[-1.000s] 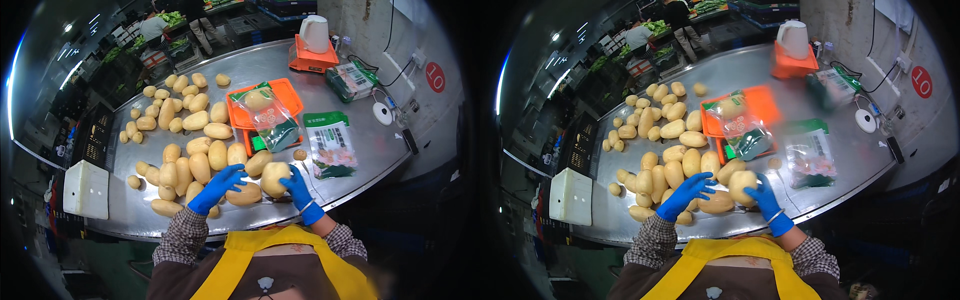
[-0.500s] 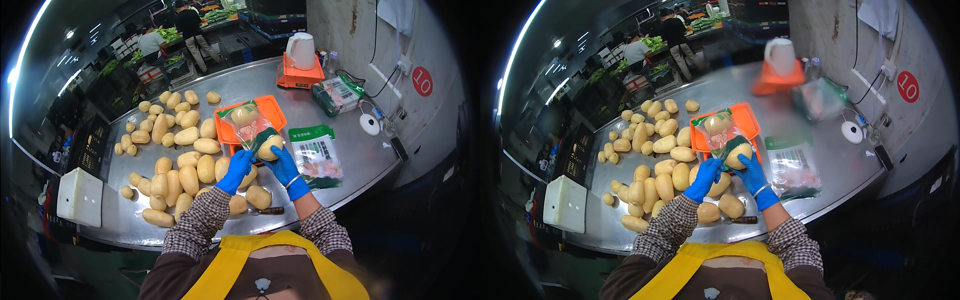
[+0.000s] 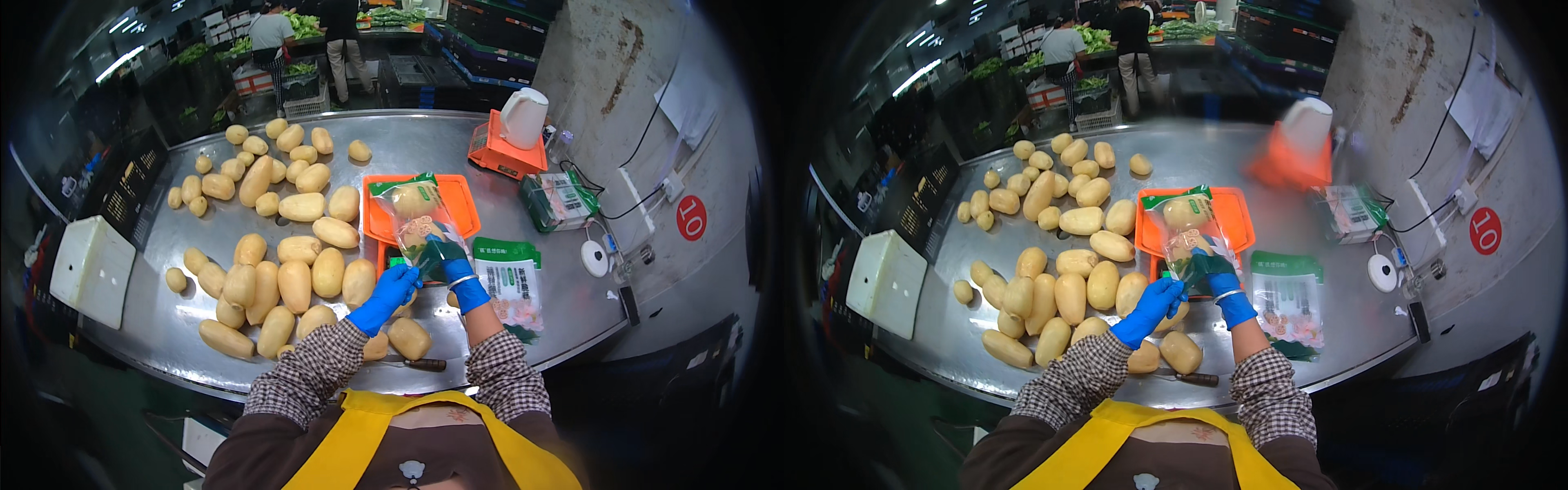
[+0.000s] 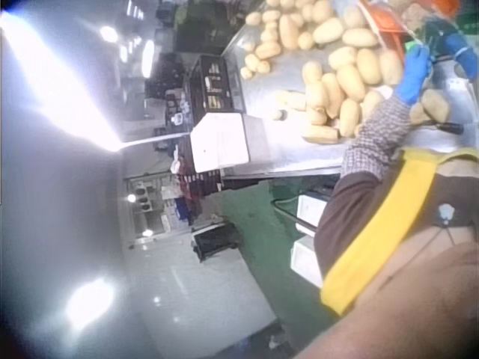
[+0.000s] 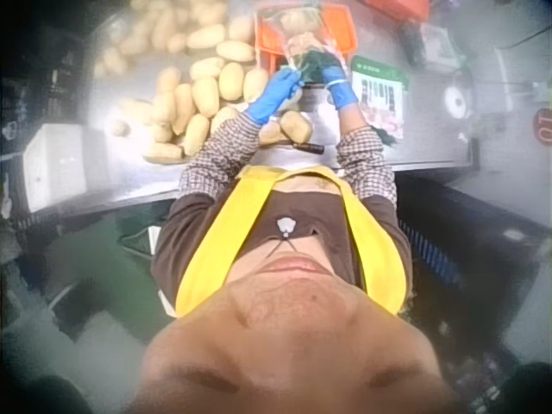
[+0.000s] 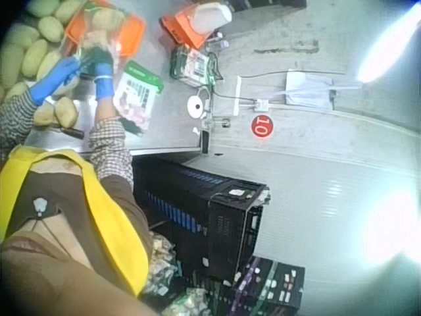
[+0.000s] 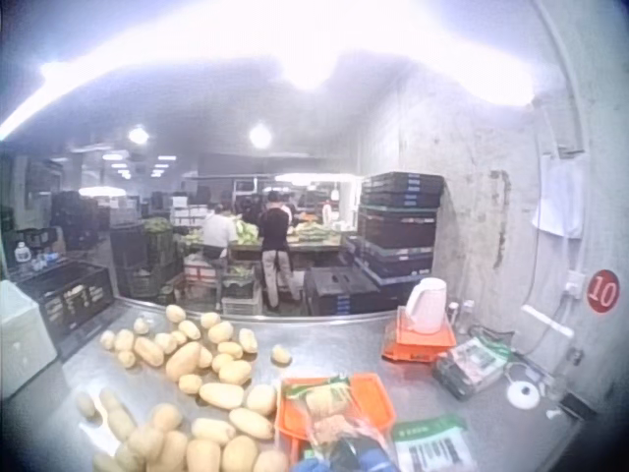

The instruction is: The person selects potatoes from a pile, places them in a plastic bag, trims a potato with a knife, weighs the bag on a scale, and places the filled bags into a crate.

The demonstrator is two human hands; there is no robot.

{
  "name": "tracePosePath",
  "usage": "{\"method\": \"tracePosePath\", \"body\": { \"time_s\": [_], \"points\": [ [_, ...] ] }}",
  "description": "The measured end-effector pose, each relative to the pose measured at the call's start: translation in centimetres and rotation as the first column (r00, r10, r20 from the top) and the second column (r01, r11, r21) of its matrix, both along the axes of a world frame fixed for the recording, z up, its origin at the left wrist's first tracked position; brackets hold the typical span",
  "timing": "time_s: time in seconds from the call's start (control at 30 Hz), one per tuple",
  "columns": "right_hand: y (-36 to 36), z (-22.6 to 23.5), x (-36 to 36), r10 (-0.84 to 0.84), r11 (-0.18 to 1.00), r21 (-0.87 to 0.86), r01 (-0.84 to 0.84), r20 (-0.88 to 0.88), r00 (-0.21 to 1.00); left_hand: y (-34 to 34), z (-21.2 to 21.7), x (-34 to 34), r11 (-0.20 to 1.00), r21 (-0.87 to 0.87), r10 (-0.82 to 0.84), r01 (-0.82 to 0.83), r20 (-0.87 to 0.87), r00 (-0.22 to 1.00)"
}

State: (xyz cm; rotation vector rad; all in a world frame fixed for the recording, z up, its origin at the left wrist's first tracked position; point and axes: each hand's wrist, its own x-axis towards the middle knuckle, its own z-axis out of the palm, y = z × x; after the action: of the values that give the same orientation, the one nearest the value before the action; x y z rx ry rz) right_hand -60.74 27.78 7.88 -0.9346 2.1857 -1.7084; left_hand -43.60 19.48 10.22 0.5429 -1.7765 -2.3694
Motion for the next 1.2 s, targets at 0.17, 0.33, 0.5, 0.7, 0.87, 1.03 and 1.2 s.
{"method": "tracePosePath", "body": {
  "time_s": [0.17, 0.33, 0.5, 0.7, 0.87, 1.03, 1.2],
  "points": [
    [-0.5, -3.6, -2.5, -0.224, 0.916, 0.185, 0.356, -0.501, 0.836, 1.4, 0.3, -0.8, 0.998, 0.044, 0.045, -0.042, -0.062, 0.997],
    [0.4, -3.3, -0.1, -0.054, 0.717, 0.483, 0.502, -0.680, 0.732, 1.7, -0.4, -1.1, 0.998, 0.047, 0.052, -0.051, -0.015, 0.999],
    [0.6, -11.9, -3.2, -0.331, 0.916, 0.018, 0.401, -0.533, 0.779, 3.0, -0.9, -1.4, 0.999, -0.013, 0.051, -0.051, 0.001, 0.999],
    [0.7, -5.7, 0.0, -0.288, 0.908, 0.053, 0.415, -0.640, 0.713, 3.2, -0.4, -0.9, 0.998, -0.005, 0.064, -0.064, 0.013, 0.998],
    [-0.1, -5.7, 0.2, -0.290, 0.920, 0.028, 0.391, -0.623, 0.727, 2.8, -0.4, -0.6, 0.997, -0.027, 0.072, -0.071, 0.032, 0.997],
    [-0.2, -5.3, -1.1, -0.267, 0.946, -0.003, 0.323, -0.568, 0.778, 1.6, -0.9, -1.2, 0.999, 0.048, -0.008, 0.005, 0.063, 0.998],
    [3.5, 0.3, 4.1, -0.241, 0.963, -0.024, 0.270, -0.529, 0.814, -0.1, -2.4, -5.9, 0.970, 0.198, -0.193, 0.139, 0.286, 0.939]
  ]
}}
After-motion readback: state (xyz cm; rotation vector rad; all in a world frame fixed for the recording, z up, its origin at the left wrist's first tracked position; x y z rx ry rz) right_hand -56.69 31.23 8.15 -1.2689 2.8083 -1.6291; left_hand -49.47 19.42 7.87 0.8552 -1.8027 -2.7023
